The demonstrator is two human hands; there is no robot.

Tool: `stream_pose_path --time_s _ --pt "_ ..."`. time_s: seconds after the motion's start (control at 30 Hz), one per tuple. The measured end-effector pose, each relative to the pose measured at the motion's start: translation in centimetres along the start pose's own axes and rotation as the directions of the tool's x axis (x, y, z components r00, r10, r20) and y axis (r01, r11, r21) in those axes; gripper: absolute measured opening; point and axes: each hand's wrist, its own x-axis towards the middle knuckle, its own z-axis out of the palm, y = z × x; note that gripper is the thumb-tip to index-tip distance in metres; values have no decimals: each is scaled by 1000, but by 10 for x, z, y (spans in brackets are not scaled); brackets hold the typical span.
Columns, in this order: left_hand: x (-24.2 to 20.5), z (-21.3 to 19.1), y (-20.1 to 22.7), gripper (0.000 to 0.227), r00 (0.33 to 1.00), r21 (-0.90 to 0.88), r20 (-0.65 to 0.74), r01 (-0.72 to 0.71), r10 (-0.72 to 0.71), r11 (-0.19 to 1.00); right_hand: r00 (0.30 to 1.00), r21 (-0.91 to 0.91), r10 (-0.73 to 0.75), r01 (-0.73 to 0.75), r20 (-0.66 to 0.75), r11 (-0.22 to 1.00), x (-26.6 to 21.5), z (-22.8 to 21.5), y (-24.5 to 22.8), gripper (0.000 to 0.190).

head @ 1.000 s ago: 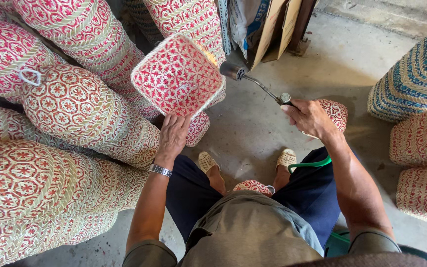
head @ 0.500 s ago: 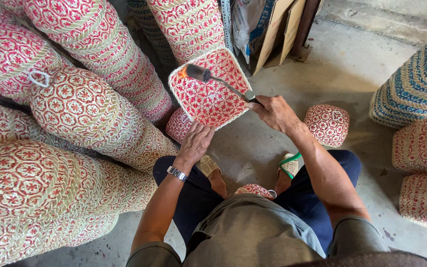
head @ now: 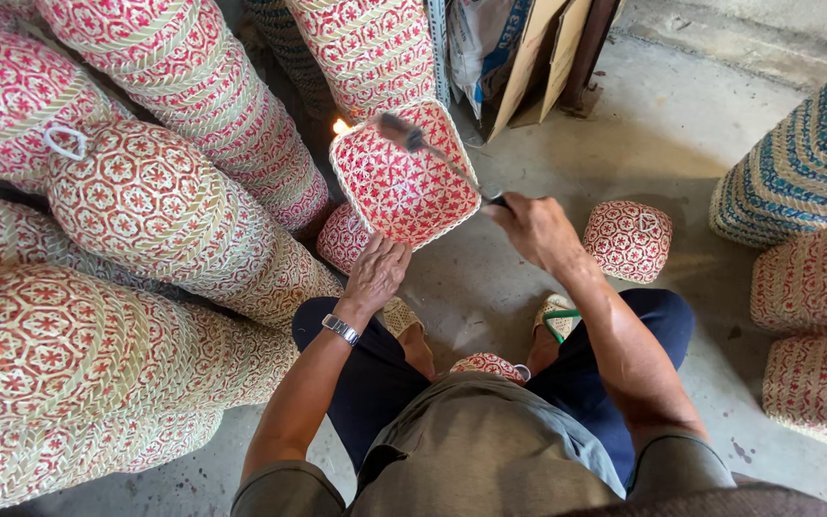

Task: The person uses a blowtorch to apply heat to the edges of small woven baskets. They pick up each basket, rotate it to expose all sides to the flame, and then place it back down. The task is performed repeatedly on multiple identical baskets.

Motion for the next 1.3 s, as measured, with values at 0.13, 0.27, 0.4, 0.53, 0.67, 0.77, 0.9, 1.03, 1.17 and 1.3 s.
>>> stream_pose_path --time_s 0.13,0.27,0.4,0.53,0.67,0.77,0.9,1.03,1.17,1.3 --pt "0 -1 1 28 1000 -10 18 9 -8 1000 998 9 59 -59 25 998 -9 4 2 37" --pt "12 -3 9 31 998 -32 -62 28 -30 999 998 121 -41 35 50 992 -26 20 1 39" --pt "10 -4 18 35 990 -144 -84 98 -111 985 979 88 164 -154 -118 984 -33 23 16 46" --pt "16 6 38 40 976 -164 -166 115 -142 980 830 395 530 -434 -175 810 -33 27 27 52" --pt "25 22 73 37 976 -246 -171 90 -135 965 697 626 692 -458 -187 631 -25 38 25 41" --pt "31 31 105 38 968 -274 -206 86 -146 958 675 710 712 -404 -193 577 -20 48 26 45" --pt "41 31 130 44 977 -270 -140 118 -159 956 704 659 658 -365 -266 657 -18 56 42 37" --pt "44 10 132 65 925 -440 -329 29 -191 898 748 571 617 -403 -245 715 -25 50 70 31" --pt "20 -13 97 63 824 -528 -339 231 -453 817 841 253 484 -427 -242 868 -35 30 88 36" --pt "9 -13 49 72 795 -632 -132 392 -592 668 868 256 473 -428 -149 867 -45 21 89 42"
